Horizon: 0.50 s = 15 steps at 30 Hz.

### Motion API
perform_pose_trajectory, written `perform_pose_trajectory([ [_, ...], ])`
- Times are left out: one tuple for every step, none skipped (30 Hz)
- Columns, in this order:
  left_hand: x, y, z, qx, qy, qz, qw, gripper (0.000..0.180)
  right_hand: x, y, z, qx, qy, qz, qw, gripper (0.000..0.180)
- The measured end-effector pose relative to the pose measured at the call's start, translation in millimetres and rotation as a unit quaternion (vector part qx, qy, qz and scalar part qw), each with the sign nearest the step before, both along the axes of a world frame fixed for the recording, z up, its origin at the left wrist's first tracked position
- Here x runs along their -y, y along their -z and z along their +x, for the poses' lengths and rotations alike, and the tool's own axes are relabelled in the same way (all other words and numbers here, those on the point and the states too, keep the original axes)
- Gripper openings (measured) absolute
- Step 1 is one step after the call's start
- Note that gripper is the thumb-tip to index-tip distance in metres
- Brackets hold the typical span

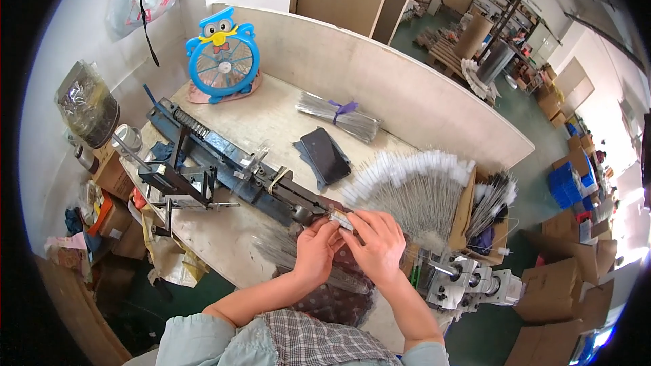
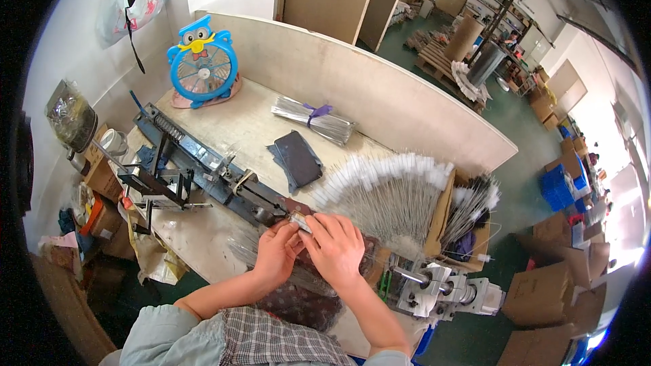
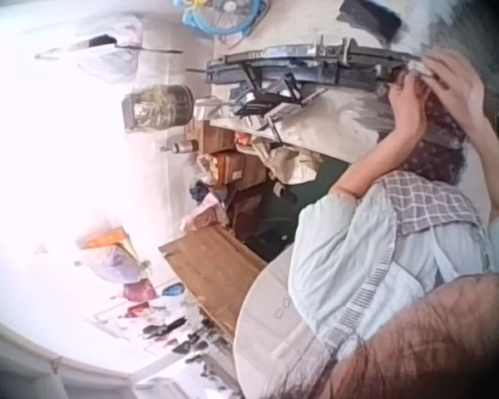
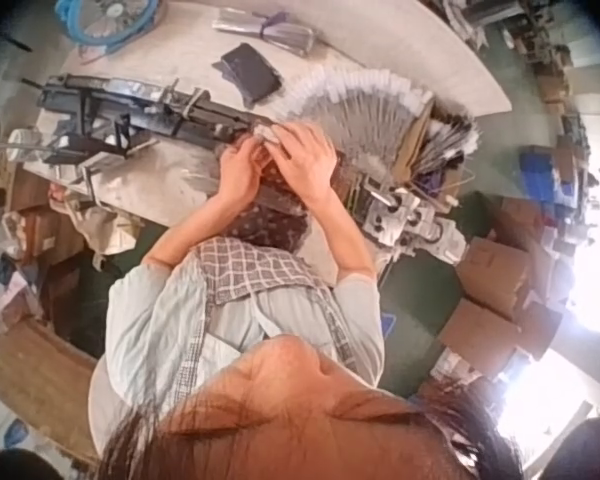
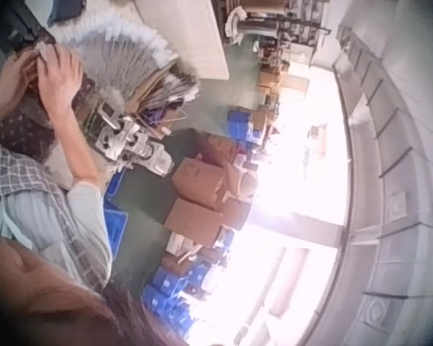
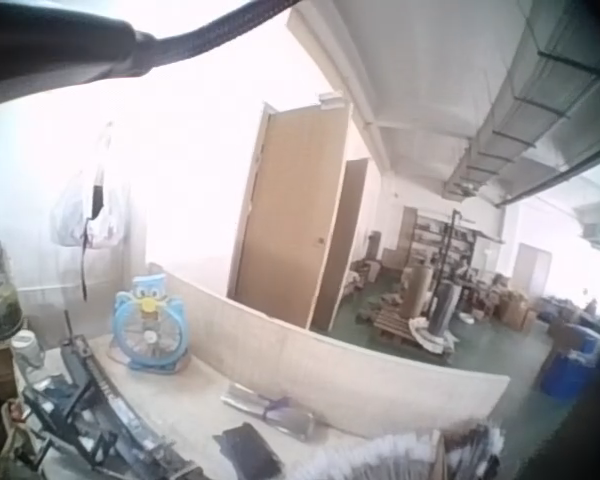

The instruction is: Assembling small components using a manual mechanical fixture, applying a yellow tool and threading white sleeves onto metal rods.

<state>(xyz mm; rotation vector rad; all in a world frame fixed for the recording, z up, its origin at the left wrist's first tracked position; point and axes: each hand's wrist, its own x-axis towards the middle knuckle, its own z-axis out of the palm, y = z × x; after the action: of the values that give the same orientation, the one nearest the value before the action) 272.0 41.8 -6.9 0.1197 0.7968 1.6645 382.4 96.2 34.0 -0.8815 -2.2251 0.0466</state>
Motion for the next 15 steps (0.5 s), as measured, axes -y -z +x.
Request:
perform_pose_trajectory([
  [0.7,-1.8,-0.3,-0.004,0.006,-0.002,1.0,0.016,2.4,-4.2,1.5,0.001,-0.001,0.001,1.0,0.029],
  [1.2,-2.8,-0.8,-0.008,0.013,-0.004,1.0,0.021,5.1,-8.6,3.1,0.001,0.006,-0.01,1.0,0.028],
  [2.8,-1.3,-1.7,-0.007,0.013,-0.002,1.0,0.021,7.0,-10.6,5.1,0.001,0.012,-0.021,1.0,0.026],
  [4.9,1.7,-1.9,0.011,0.004,0.006,1.0,0.032,7.9,-9.2,10.5,0.002,0.015,-0.018,1.0,0.026],
  [7.0,3.7,-2.6,0.028,-0.006,0.013,0.999,0.044,9.0,-6.1,16.8,0.051,0.025,-0.036,0.998,0.023],
  [9.1,3.3,-3.7,0.028,-0.003,0.014,0.999,0.044,10.1,-3.8,20.2,0.099,0.035,-0.055,0.993,0.021],
  [9.8,2.3,-4.3,0.016,0.006,0.007,1.0,0.049,10.6,-2.2,21.1,0.098,0.04,-0.054,0.993,0.021],
  [10.9,2.0,-4.6,0.002,0.016,-0.001,1.0,0.055,11.8,-0.3,21.1,0.097,0.031,-0.054,0.993,0.019],
  [12.1,3.2,-4.3,-0.018,0.026,-0.008,0.999,0.063,13.4,0.8,22.0,0.096,0.022,-0.056,0.994,0.017],
  [11.7,1.2,-3.8,-0.022,0.031,-0.009,0.999,0.063,14.0,0.5,22.9,0.091,0.027,-0.057,0.994,0.017],
  [12.1,-2.5,-2.4,-0.026,0.03,-0.013,0.999,0.061,15.1,-0.9,24.3,0.087,0.024,-0.06,0.994,0.016],
  [12.3,-5.0,-0.9,-0.03,0.03,-0.019,0.999,0.059,16.1,-2.2,26.4,0.083,0.022,-0.065,0.994,0.015],
  [10.8,-5.5,0.0,-0.037,0.04,-0.025,0.998,0.059,14.9,-2.9,28.9,0.075,0.031,-0.072,0.994,0.015],
  [11.5,-5.9,-0.8,-0.046,0.052,-0.01,0.998,0.062,14.1,-4.9,30.1,0.076,0.027,-0.078,0.994,0.014],
  [11.2,-5.8,-1.3,-0.054,0.065,0.003,0.996,0.068,11.9,-6.9,31.5,0.076,0.025,-0.085,0.993,0.014],
])
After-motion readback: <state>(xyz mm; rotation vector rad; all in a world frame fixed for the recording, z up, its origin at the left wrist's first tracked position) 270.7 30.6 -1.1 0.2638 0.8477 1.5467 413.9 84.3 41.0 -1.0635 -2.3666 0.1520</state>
